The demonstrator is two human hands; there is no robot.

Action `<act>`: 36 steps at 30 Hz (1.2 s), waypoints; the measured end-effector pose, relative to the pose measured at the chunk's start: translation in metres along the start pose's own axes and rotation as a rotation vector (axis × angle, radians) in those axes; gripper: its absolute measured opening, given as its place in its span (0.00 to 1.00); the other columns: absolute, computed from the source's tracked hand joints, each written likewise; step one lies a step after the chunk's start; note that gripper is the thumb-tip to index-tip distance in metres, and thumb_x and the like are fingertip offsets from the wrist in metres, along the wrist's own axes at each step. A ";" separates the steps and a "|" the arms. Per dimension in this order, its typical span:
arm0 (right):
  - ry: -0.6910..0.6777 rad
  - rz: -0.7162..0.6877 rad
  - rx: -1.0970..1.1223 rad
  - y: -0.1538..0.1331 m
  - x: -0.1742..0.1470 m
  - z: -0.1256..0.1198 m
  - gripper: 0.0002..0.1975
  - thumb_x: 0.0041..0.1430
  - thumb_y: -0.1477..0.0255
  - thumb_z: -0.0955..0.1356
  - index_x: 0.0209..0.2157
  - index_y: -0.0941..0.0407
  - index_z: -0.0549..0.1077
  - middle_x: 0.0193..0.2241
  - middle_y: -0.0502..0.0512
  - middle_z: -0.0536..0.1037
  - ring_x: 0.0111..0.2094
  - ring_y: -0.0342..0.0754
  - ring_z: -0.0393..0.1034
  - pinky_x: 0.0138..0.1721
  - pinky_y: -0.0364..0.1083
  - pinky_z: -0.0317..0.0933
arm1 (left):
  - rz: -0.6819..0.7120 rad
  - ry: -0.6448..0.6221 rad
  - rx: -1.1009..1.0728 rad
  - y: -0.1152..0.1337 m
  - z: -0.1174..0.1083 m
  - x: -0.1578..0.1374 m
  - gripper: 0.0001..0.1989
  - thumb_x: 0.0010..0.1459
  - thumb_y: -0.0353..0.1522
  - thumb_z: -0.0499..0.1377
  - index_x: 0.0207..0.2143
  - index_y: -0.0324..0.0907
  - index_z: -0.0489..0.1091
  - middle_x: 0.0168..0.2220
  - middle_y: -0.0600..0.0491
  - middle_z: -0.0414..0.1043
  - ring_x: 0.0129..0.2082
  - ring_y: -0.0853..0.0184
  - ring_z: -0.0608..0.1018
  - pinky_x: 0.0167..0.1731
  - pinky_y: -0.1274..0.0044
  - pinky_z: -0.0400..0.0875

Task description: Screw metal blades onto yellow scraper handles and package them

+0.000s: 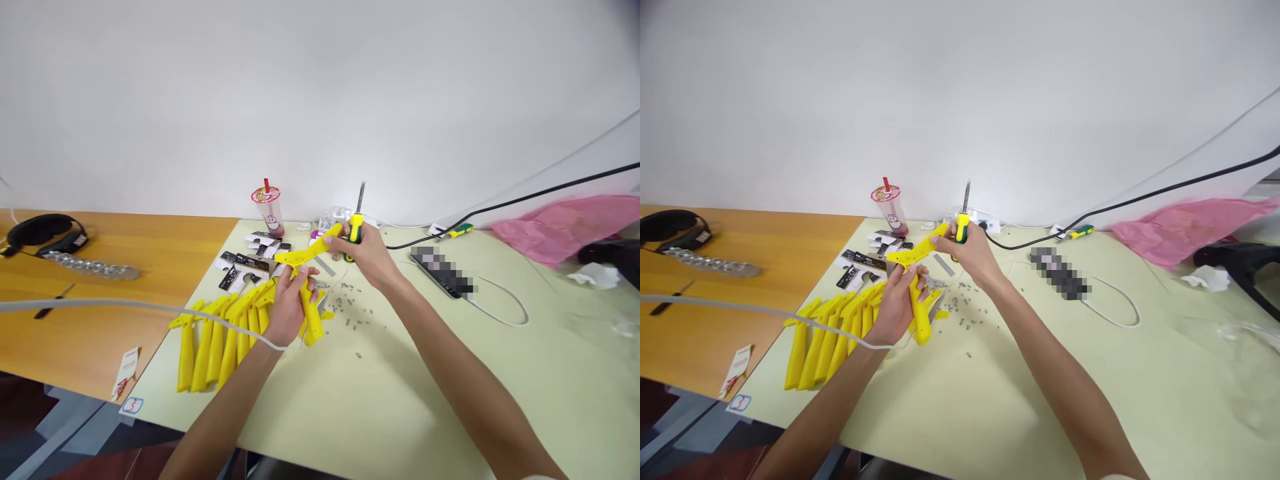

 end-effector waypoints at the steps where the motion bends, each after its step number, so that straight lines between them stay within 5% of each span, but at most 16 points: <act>1: 0.009 -0.023 0.000 0.002 -0.002 0.005 0.27 0.47 0.60 0.84 0.30 0.50 0.63 0.30 0.47 0.74 0.32 0.47 0.71 0.34 0.48 0.66 | 0.013 -0.015 0.024 0.000 0.002 -0.001 0.20 0.60 0.40 0.76 0.42 0.44 0.68 0.44 0.53 0.78 0.30 0.75 0.71 0.26 0.82 0.68; 6: 0.047 -0.088 0.008 0.007 -0.014 0.024 0.28 0.48 0.60 0.83 0.28 0.50 0.61 0.30 0.47 0.74 0.34 0.48 0.72 0.41 0.51 0.70 | 0.040 -0.052 0.094 -0.001 0.006 -0.006 0.21 0.62 0.46 0.75 0.45 0.45 0.72 0.45 0.52 0.78 0.27 0.77 0.69 0.21 0.84 0.65; 14: -0.078 -0.085 -0.359 0.002 -0.020 0.040 0.19 0.54 0.65 0.77 0.28 0.50 0.62 0.40 0.54 0.88 0.39 0.54 0.79 0.44 0.54 0.68 | 0.055 0.036 0.170 0.008 -0.013 -0.006 0.27 0.58 0.54 0.74 0.39 0.40 0.74 0.40 0.49 0.79 0.23 0.75 0.71 0.15 0.82 0.63; 23: -0.227 -0.073 -0.509 0.005 -0.020 0.046 0.23 0.59 0.59 0.79 0.28 0.50 0.62 0.37 0.52 0.87 0.34 0.52 0.71 0.38 0.52 0.61 | -0.021 -0.012 0.202 0.003 -0.020 -0.009 0.30 0.58 0.57 0.73 0.43 0.40 0.76 0.37 0.49 0.78 0.24 0.74 0.71 0.14 0.83 0.61; 27: -0.163 -0.119 -0.544 0.004 -0.008 0.033 0.26 0.71 0.54 0.71 0.27 0.50 0.55 0.32 0.51 0.81 0.32 0.50 0.69 0.36 0.51 0.59 | 0.062 0.007 0.200 0.015 -0.020 -0.009 0.28 0.59 0.56 0.73 0.39 0.40 0.75 0.38 0.48 0.79 0.24 0.74 0.71 0.14 0.83 0.62; 32: -0.150 -0.024 -0.989 0.056 0.022 0.018 0.09 0.71 0.66 0.71 0.37 0.51 0.69 0.41 0.57 0.83 0.41 0.56 0.77 0.42 0.51 0.64 | 0.243 0.027 0.216 0.035 -0.022 -0.011 0.27 0.62 0.56 0.71 0.37 0.41 0.75 0.35 0.50 0.79 0.20 0.75 0.70 0.15 0.81 0.63; 36: -0.194 0.052 -1.148 0.104 0.035 0.018 0.07 0.67 0.72 0.74 0.42 0.55 0.73 0.46 0.66 0.83 0.49 0.63 0.78 0.46 0.53 0.68 | 0.284 0.024 0.212 0.035 -0.026 -0.012 0.25 0.64 0.55 0.69 0.39 0.42 0.75 0.35 0.51 0.80 0.20 0.74 0.71 0.15 0.81 0.62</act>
Point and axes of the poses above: each hand's wrist, its own x-axis towards the middle knuckle, its own z-axis out of the palm, y = z × x, the point moved 10 cm from there along x, towards the middle knuckle
